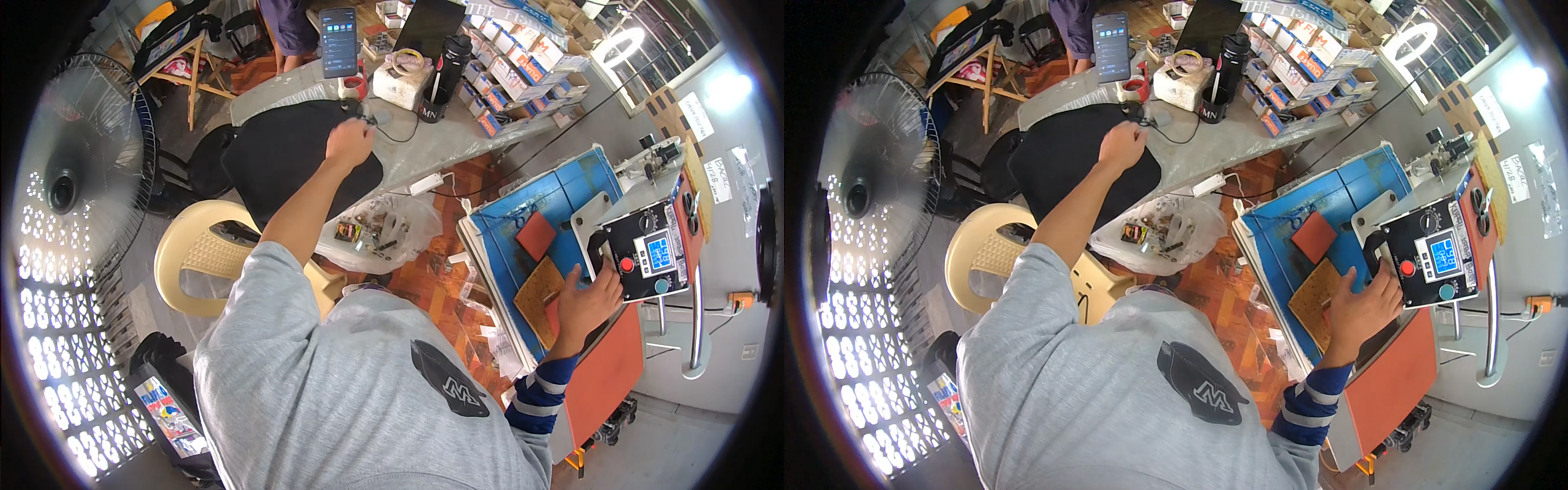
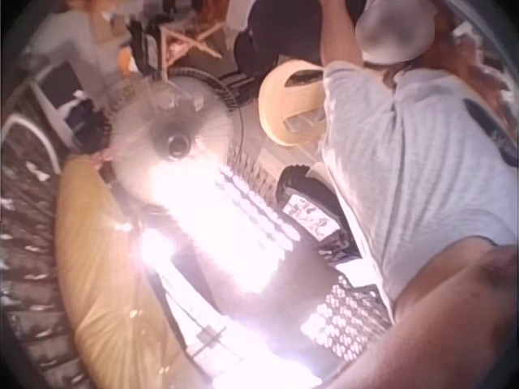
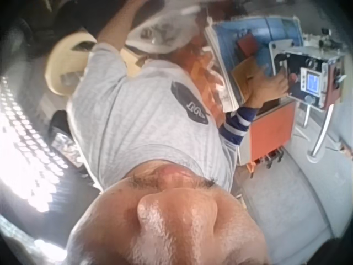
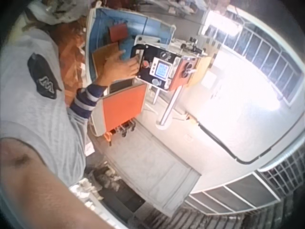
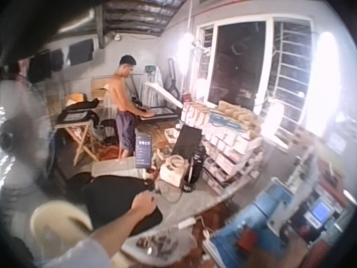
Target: The person places black tote bags on a heat press machine, operates the controls to apply a graphic, and then uses scissors to trim excess material from the printed design. The finished bags are stacked on a nearby table.
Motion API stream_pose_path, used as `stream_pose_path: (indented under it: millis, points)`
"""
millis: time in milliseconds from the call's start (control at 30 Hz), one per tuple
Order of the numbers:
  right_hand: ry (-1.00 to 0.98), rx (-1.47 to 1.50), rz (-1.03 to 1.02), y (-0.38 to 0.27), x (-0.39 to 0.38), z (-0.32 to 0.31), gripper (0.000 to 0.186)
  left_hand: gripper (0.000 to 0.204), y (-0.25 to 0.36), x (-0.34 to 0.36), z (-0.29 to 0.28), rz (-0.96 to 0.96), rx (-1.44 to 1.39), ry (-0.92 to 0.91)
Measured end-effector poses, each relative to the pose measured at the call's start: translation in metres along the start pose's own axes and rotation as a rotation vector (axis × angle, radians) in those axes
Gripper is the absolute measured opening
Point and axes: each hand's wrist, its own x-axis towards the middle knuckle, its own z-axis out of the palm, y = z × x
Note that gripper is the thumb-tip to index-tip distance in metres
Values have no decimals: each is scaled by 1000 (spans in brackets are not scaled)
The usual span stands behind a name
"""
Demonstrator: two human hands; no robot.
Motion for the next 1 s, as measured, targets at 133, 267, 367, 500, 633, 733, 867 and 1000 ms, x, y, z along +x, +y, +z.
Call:
stream_pose_path:
  millis: [133, 267, 367, 500, 633, 733, 867, 1000]
  points:
    - [8, -11, 16, -2, 1, 1, 53, 28, 19, 22, -27, 161, 19, 151]
    - [33, -36, 12, -4, 2, 2, 51, 30, 32, 38, -52, 143, -38, 121]
    - [41, -48, 15, -6, 3, 4, 51, 38, 42, 47, -66, 122, 5, 144]
    - [52, -75, 34, -8, 4, 5, 49, 47, 45, 72, -77, 107, 42, 190]
    - [56, -57, 36, -10, 6, 6, 48, 49, 40, 91, -80, 100, 71, 197]
    - [69, -82, 40, -12, 5, 8, 48, 49, 38, 97, -80, 113, 58, 190]
    - [50, -100, 84, -11, 4, 11, 48, 48, 41, 100, -81, 93, 58, 169]
    - [80, -111, 90, -11, 4, 16, 48, 43, 40, 98, -78, 149, 40, 225]
